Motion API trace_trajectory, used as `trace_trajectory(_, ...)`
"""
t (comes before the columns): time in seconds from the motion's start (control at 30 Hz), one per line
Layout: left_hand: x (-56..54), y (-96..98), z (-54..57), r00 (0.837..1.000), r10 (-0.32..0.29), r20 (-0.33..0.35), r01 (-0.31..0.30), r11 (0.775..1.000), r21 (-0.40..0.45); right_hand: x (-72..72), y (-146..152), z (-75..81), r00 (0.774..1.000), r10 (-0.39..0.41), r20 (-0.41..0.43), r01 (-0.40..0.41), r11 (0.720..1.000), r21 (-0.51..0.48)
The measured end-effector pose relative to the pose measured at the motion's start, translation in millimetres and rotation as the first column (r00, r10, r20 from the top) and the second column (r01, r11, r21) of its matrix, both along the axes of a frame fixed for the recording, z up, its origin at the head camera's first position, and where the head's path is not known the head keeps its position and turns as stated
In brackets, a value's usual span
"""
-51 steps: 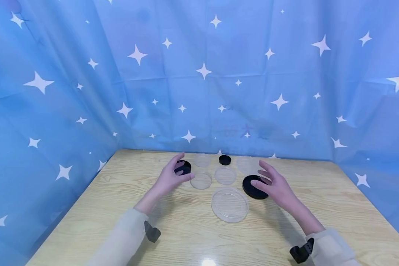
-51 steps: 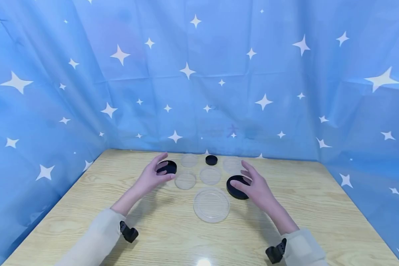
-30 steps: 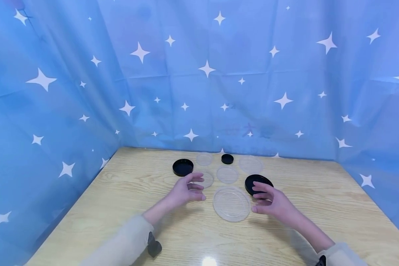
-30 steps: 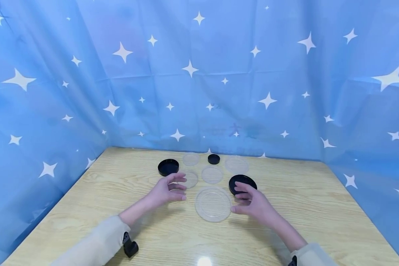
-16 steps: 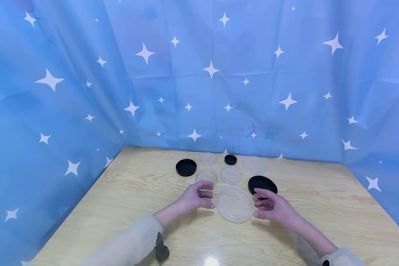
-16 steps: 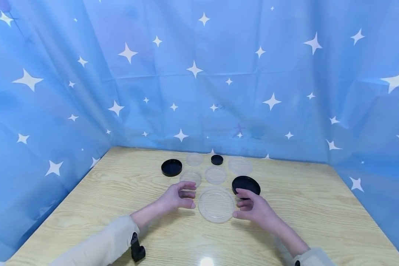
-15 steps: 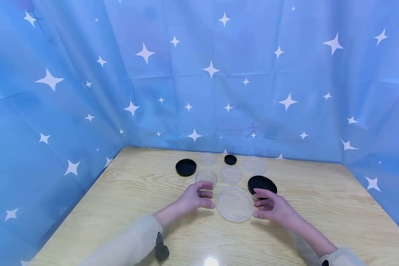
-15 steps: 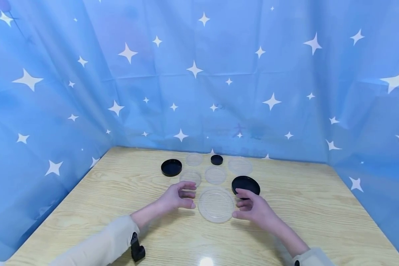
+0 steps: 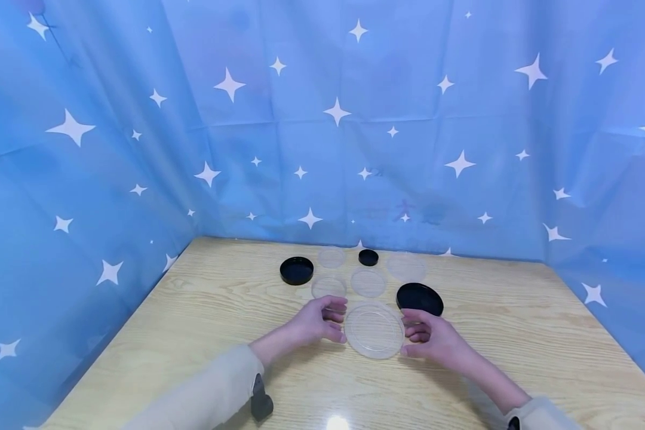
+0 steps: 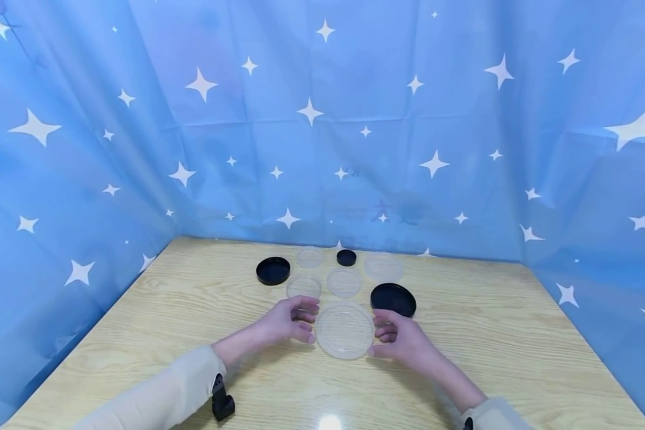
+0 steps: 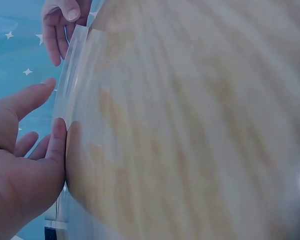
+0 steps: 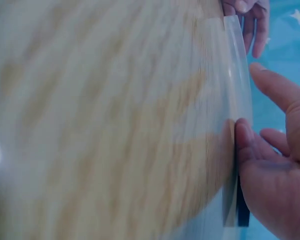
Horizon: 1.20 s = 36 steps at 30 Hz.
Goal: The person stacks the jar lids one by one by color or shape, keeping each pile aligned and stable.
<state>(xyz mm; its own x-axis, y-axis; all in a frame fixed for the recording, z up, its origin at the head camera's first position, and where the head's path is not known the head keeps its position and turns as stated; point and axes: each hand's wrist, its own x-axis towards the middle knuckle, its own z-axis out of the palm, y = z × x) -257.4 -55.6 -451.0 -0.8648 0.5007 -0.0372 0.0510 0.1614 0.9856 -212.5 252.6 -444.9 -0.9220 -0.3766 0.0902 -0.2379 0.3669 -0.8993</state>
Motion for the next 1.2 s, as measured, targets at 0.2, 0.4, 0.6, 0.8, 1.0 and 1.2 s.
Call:
trace_trajectory(0.2,-0.8,4.6,2.6,1.000,-0.008,-0.013,0.008,1.000,-0.020,0.5,-3.4,1.2,0.999,-0.041,0.005,0.041,0.996,0.085)
trace_trajectory(0.4,-1.3,6.1,3.7,1.000,-0.004,-0.020,0.004,0.999,-0.048,1.0,-7.0,2.0,0.998,-0.066,-0.001,0.066,0.992,0.112)
trace_trajectory(0.6,-1.2,6.3,7.1,0.999,-0.022,-0.037,0.019,0.997,-0.080,-0.5,-7.7,1.8,0.999,-0.040,-0.032,0.043,0.993,0.112)
trace_trajectory(0.8,-1.9,5.9,7.2,0.999,-0.030,-0.022,0.028,0.995,-0.092,-1.6,-7.8,0.5,0.999,-0.016,-0.044,0.021,0.993,0.118)
trace_trajectory(1.0,-1.8,6.5,7.3,0.999,-0.035,-0.026,0.032,0.994,-0.103,-1.5,-8.2,1.2,0.999,-0.014,-0.031,0.017,0.993,0.114)
trace_trajectory(1.2,-0.5,5.5,8.7,0.999,-0.030,-0.043,0.024,0.993,-0.113,-1.4,-9.9,3.9,1.000,-0.010,-0.015,0.012,0.993,0.117)
